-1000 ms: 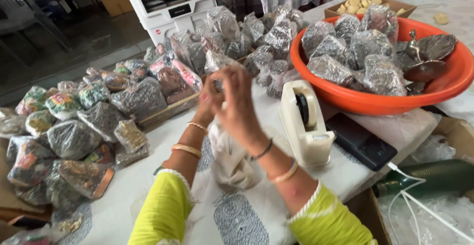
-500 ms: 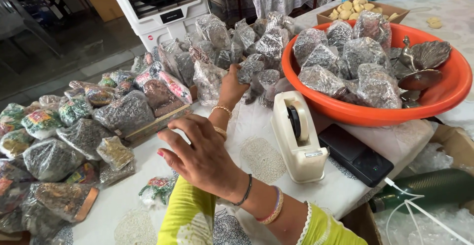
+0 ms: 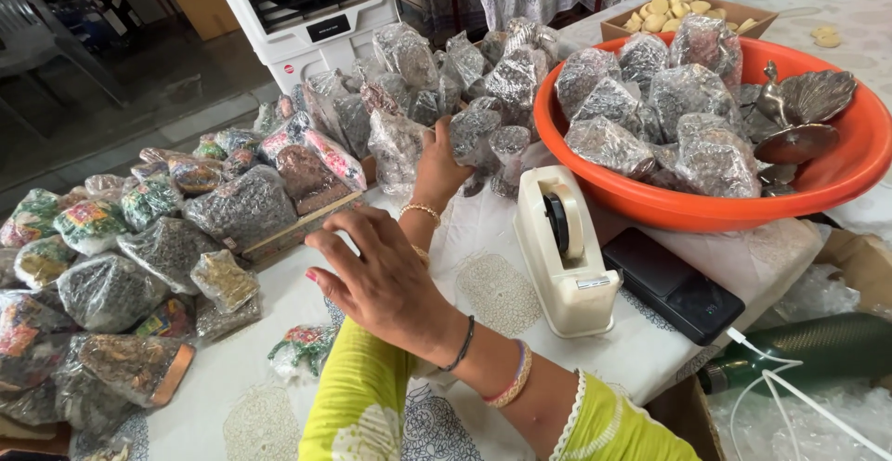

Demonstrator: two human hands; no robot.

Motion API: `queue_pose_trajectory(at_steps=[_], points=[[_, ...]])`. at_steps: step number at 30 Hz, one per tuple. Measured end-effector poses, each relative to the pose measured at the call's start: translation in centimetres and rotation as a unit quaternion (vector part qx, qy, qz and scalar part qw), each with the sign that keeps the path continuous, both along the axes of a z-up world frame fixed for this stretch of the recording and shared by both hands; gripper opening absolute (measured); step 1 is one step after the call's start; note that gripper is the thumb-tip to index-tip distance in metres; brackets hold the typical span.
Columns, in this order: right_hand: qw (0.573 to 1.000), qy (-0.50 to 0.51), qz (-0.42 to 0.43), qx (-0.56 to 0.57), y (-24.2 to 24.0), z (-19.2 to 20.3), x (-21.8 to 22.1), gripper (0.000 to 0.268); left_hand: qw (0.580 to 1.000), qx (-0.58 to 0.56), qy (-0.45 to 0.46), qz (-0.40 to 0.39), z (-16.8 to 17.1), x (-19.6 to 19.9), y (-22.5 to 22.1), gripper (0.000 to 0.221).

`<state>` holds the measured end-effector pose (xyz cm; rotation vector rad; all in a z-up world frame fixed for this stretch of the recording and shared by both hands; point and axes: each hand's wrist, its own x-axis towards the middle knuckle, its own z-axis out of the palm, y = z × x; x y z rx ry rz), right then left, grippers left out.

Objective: The person wraps small metal decorative figurines in clear plastic film, twisting the film closed around each item, and places the wrapped pieces into a cardboard box. They occasionally reposition wrapped items on the table and reach for more unwrapped pieces from the pile.

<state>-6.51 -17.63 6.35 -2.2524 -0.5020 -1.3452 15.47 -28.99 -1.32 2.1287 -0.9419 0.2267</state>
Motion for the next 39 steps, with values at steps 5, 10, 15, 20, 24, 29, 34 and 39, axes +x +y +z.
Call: queue_pose_trajectory(at_steps=[5, 10, 15, 20, 24, 29, 34, 39], points=[[1.000, 0.011, -0.011, -0.005, -0.6, -1.0, 1.7, 0.040, 0.999, -0.009, -0.002, -0.036, 2.0, -0.6, 1.8, 0.098], [1.000, 0.003, 0.014, 0.020, -1.8, -1.0, 1.9, 0.035, 0.989, 0.000, -0.120, -0.089, 2.1, 1.7, 8.5, 0.058], [0.994, 0.040, 0.032, 0.098, -1.9, -0.8, 2.3, 0.021, 0.986, 0.161, -0.032, -0.042, 8.7, -4.5, 22.8, 0.041], [0.982, 0.180, 0.033, 0.039, -0.9, -3.1, 3.1, 0.016, 0.970, 0.243, 0.020, -0.012, 6.5, -8.2, 32.7, 0.055], [0.952, 0.300, 0.043, -0.040, 0.1, -7.3, 4.7, 0.022, 0.977, 0.212, 0.031, 0.011, 0.7, -9.2, 35.7, 0.078], [0.938, 0.336, 0.063, -0.057, 0.9, -8.8, 4.5, 0.030, 0.962, 0.209, 0.168, 0.038, -1.5, -9.4, 34.5, 0.076], [0.928, 0.362, 0.085, -0.007, -0.2, -10.3, 6.0, 0.037, 0.989, 0.132, 0.072, -0.007, -2.6, -9.1, 33.3, 0.059], [0.849, 0.408, 0.271, 0.196, -1.6, -11.8, 7.9, 0.037, 0.999, -0.021, 0.020, -0.014, 0.0, -11.2, 31.0, 0.054]])
